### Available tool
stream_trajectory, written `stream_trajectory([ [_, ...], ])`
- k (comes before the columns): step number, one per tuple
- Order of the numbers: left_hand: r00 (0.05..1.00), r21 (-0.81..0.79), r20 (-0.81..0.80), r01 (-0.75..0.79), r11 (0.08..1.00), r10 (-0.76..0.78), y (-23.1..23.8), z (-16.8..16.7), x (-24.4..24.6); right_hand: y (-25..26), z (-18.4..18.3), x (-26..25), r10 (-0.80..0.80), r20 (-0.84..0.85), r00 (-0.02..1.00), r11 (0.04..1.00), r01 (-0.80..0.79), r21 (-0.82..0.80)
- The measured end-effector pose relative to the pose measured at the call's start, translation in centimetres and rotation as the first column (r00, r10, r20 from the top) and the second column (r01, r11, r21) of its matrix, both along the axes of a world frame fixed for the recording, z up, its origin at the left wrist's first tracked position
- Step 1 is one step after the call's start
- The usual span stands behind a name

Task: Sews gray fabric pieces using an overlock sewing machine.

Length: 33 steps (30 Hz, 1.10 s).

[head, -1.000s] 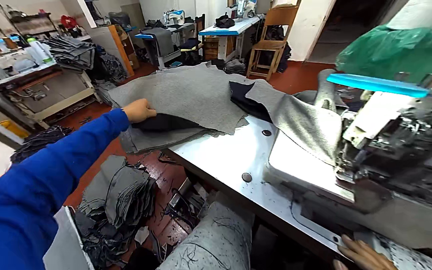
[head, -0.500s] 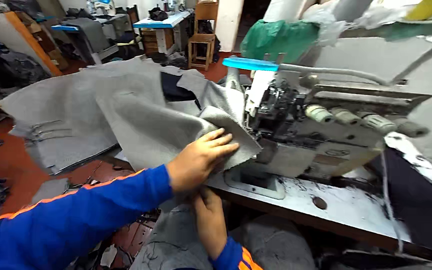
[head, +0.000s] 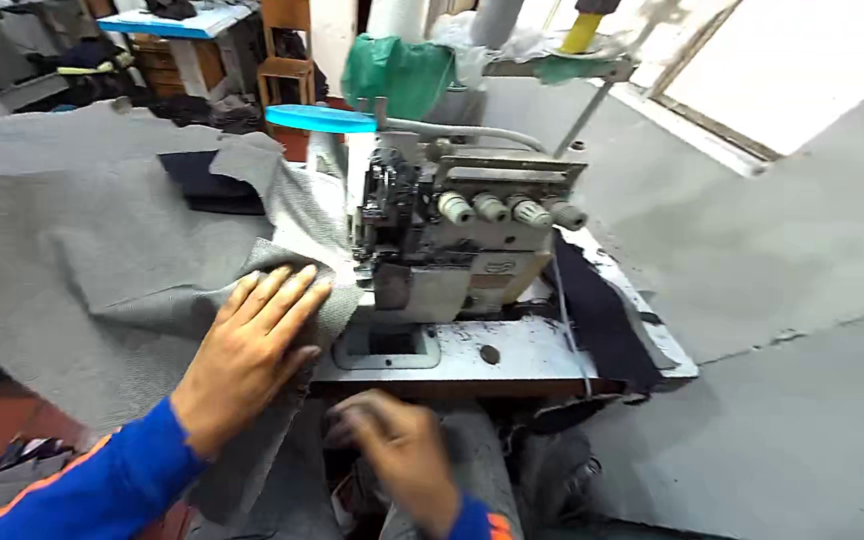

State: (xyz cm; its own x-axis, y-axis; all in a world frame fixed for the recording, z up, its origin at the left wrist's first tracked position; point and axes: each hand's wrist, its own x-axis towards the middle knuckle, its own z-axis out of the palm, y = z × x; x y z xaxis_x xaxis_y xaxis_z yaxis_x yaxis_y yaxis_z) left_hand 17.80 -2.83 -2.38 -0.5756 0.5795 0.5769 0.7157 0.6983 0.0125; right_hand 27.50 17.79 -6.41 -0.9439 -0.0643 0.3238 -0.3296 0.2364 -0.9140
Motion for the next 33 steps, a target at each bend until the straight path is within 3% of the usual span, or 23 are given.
stream_trajectory([
  [1,0.999,0.022,-0.012,-0.035,0.999,0.036,0.3,-0.4,0.4,4.2,0.6,-0.2,-0.182,-0.054,0.982,0.977,0.186,0.102],
  [3,0.996,0.024,-0.026,-0.087,0.996,0.087,1.2,0.5,0.6,13.6,2.3,-2.0,-0.495,-0.151,0.856,0.808,0.517,0.283],
  [5,0.997,0.031,-0.020,-0.073,0.997,0.073,2.1,2.7,-0.7,21.4,4.2,-5.3,-0.638,-0.183,0.747,0.644,0.649,0.404],
  [7,0.999,0.062,0.032,-0.020,0.998,0.019,2.7,3.7,-3.1,26.1,5.3,-9.8,-0.687,-0.122,0.717,0.565,0.632,0.531],
  [9,0.995,0.099,0.092,0.016,0.995,-0.025,3.1,3.5,-5.1,27.9,5.2,-14.2,-0.685,-0.011,0.729,0.525,0.504,0.686],
  [13,0.997,0.112,0.067,0.036,0.993,-0.044,2.7,2.8,-5.4,28.3,4.8,-19.6,-0.731,0.158,0.663,0.425,0.262,0.867],
  [15,0.998,0.102,0.044,0.039,0.994,-0.044,2.5,2.5,-5.2,27.9,5.6,-19.8,-0.709,0.193,0.678,0.429,0.198,0.881],
  [19,0.974,0.071,0.152,0.157,0.985,-0.167,2.2,3.5,-5.9,28.8,5.6,-16.8,-0.642,0.077,0.763,0.564,0.403,0.721],
  [22,0.818,0.231,0.384,0.365,0.902,-0.430,1.5,5.0,-6.9,25.6,6.9,-9.9,-0.609,-0.101,0.787,0.694,0.590,0.413],
  [24,0.657,0.451,0.477,0.387,0.804,-0.584,1.3,6.0,-7.0,21.4,8.5,-5.0,-0.543,-0.090,0.835,0.812,0.549,0.198],
  [26,0.599,0.576,0.474,0.343,0.742,-0.645,1.2,7.2,-5.9,16.1,9.9,-1.3,-0.367,-0.049,0.929,0.930,0.366,-0.029],
  [28,0.623,0.587,0.449,0.335,0.737,-0.641,1.3,8.6,-4.3,11.1,9.4,0.0,-0.184,-0.095,0.978,0.980,0.176,-0.092],
  [29,0.651,0.571,0.433,0.337,0.748,-0.624,1.3,9.0,-3.4,8.4,8.3,-0.4,-0.167,-0.136,0.977,0.984,0.156,-0.087],
  [33,0.704,0.571,0.350,0.363,0.736,-0.619,1.2,9.8,-1.4,-2.1,5.1,-4.0,-0.322,-0.223,0.920,0.938,0.279,-0.204],
])
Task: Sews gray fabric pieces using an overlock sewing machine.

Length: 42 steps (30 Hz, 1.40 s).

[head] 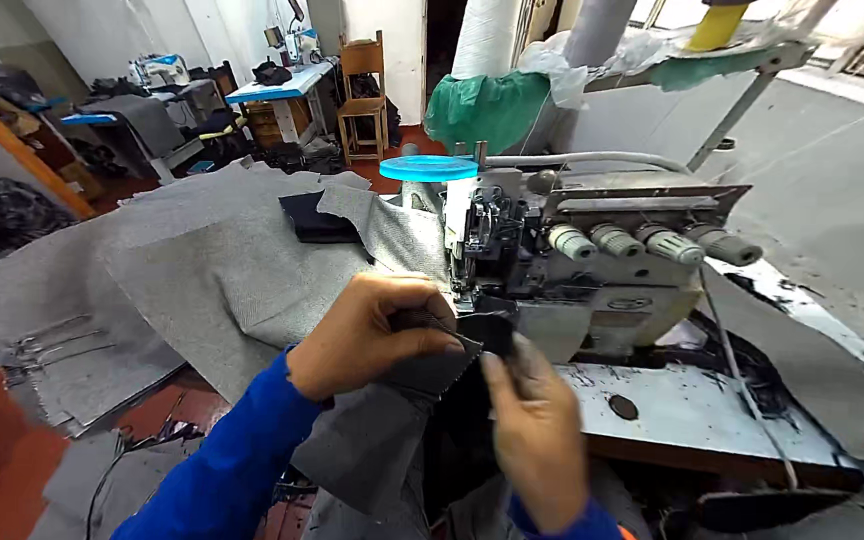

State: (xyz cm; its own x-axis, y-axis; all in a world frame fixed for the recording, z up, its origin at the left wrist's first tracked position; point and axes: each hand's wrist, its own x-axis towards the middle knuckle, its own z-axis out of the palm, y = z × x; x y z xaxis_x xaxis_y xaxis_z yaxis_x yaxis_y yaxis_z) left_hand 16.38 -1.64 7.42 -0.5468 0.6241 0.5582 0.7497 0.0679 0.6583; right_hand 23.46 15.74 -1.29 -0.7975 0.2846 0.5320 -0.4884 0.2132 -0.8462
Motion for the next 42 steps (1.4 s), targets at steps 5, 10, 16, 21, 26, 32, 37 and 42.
stream_trajectory([
  [5,0.991,0.007,0.065,-0.119,0.993,0.118,-1.4,0.0,0.2,-4.3,0.6,-0.7,0.251,-0.138,0.958,0.944,-0.273,-0.183],
  [10,0.975,0.042,0.112,-0.199,0.979,0.194,-1.0,0.1,1.1,-4.9,0.3,-0.5,0.287,-0.167,0.943,0.809,-0.332,-0.485],
  [16,0.908,0.042,-0.237,-0.345,0.938,0.345,1.4,2.1,3.1,-6.4,-3.5,2.4,0.283,-0.123,0.951,0.945,-0.298,-0.134],
  [21,0.853,-0.034,-0.247,-0.482,0.876,0.460,1.6,-0.4,0.8,-5.4,-4.7,1.1,0.119,-0.166,0.979,0.962,-0.155,-0.225],
  [26,0.916,0.055,-0.129,-0.377,0.925,0.381,1.8,1.1,2.3,-3.8,-3.6,0.3,0.083,-0.221,0.972,0.991,-0.103,-0.080],
  [32,0.935,0.065,-0.110,-0.332,0.941,0.337,1.8,1.9,3.5,-3.8,-1.5,0.7,0.122,-0.188,0.975,0.960,-0.163,-0.226],
  [37,0.921,0.067,-0.137,-0.358,0.931,0.365,2.1,2.0,3.3,-3.6,-1.2,0.8,0.200,-0.146,0.969,0.970,-0.217,-0.110],
  [42,0.834,-0.074,-0.230,-0.528,0.846,0.501,2.0,-4.1,-2.1,-4.9,-5.9,0.9,0.509,0.075,0.857,0.855,-0.494,-0.154],
])
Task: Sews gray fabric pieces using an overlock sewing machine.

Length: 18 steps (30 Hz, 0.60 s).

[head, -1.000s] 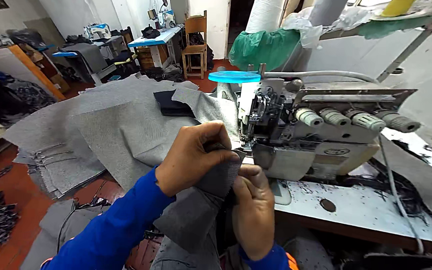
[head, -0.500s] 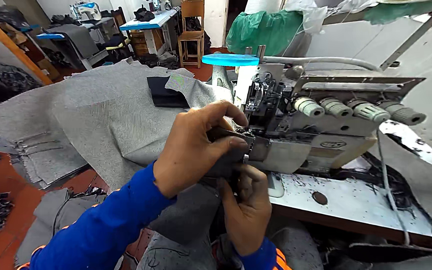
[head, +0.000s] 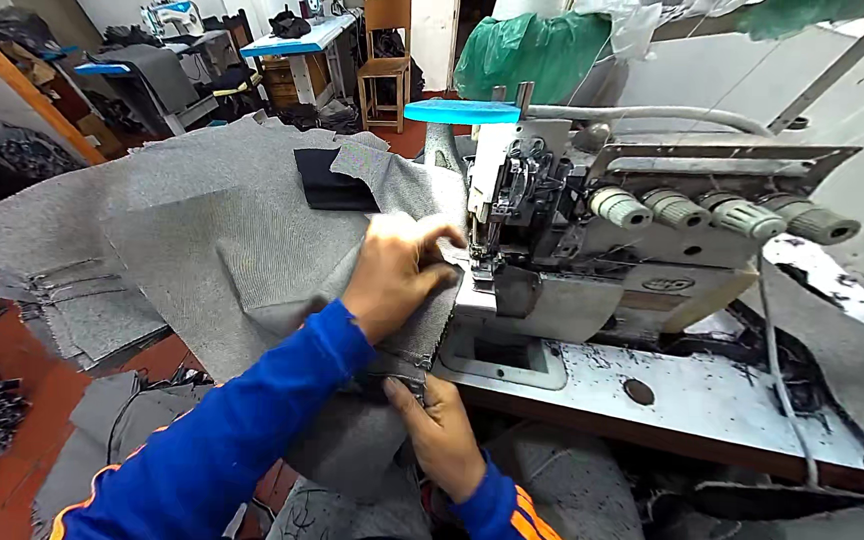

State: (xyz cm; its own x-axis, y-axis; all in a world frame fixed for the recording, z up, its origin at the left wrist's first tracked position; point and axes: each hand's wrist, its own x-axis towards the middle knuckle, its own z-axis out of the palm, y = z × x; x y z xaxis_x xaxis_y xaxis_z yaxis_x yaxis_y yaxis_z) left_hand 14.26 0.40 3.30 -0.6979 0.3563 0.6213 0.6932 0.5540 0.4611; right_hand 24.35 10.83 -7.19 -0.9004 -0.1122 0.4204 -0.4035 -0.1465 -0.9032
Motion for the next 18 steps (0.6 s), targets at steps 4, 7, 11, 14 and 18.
stream_trajectory([
  [4,0.929,-0.149,-0.354,-0.174,0.973,0.111,0.6,-3.0,1.8,1.2,-1.6,1.3,0.031,0.050,0.998,1.000,-0.031,-0.005],
  [7,0.886,-0.302,-0.435,-0.314,0.900,0.163,1.7,-3.5,5.4,2.5,-2.2,2.4,-0.034,-0.018,0.999,0.997,0.035,0.070],
  [11,0.931,-0.373,-0.329,-0.282,0.884,0.158,2.8,-3.9,6.1,4.3,-1.3,2.1,-0.068,-0.056,0.996,0.993,0.073,0.096],
  [14,0.973,-0.316,-0.215,-0.154,0.936,0.088,3.1,-2.5,4.4,4.7,0.1,1.1,-0.083,-0.059,0.995,0.994,0.086,0.060],
  [18,0.991,-0.286,-0.137,-0.037,0.957,-0.003,2.0,-0.4,4.5,5.2,1.5,-0.1,0.003,0.064,0.998,0.986,0.007,-0.164],
])
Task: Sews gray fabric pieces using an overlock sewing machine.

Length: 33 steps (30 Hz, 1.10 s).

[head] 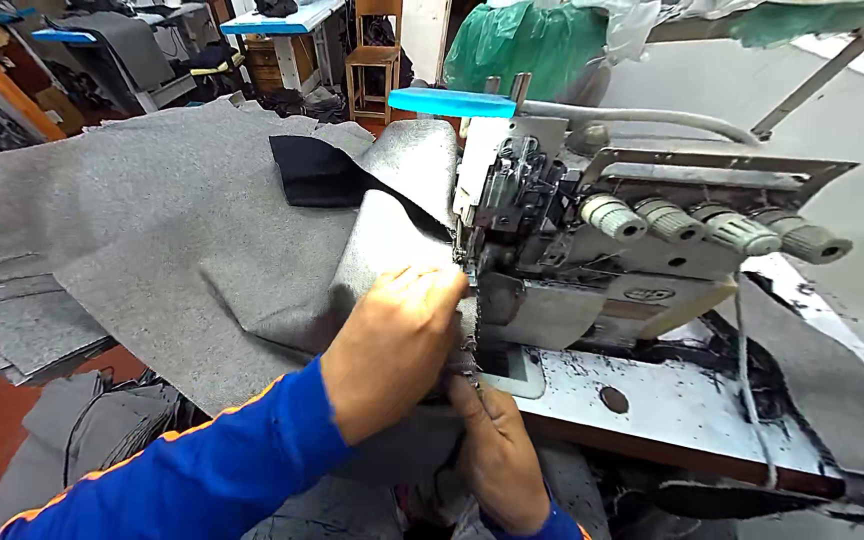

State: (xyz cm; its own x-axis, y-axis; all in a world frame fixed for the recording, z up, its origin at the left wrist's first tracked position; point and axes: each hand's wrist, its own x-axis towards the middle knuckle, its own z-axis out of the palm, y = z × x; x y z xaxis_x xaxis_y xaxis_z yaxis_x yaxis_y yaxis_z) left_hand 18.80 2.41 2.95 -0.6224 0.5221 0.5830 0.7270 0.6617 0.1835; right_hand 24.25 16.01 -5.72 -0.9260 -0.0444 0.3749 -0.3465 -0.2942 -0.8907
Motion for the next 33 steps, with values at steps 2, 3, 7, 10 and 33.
stream_trajectory([
  [2,0.998,0.025,-0.041,0.055,0.998,-0.054,-0.7,0.2,1.9,0.4,0.4,-0.4,0.046,0.033,0.998,0.996,-0.044,-0.081],
  [3,0.995,0.020,-0.067,0.076,0.997,-0.075,-1.0,-0.1,3.0,0.5,0.5,-0.3,0.053,0.035,0.998,0.997,-0.051,-0.061],
  [7,0.982,-0.129,-0.131,0.121,0.984,-0.138,-2.3,-2.9,5.0,0.0,0.0,-0.2,-0.094,-0.085,0.992,0.983,0.107,0.152],
  [10,0.972,-0.256,-0.187,0.095,0.962,-0.145,-3.4,-4.6,4.1,-0.5,-0.2,-0.6,-0.243,-0.255,0.936,0.889,0.320,0.327],
  [33,0.869,0.037,0.096,-0.490,0.871,0.485,-10.1,-9.6,-7.5,3.8,-5.7,-2.5,-0.378,-0.714,0.589,0.247,0.808,0.536],
])
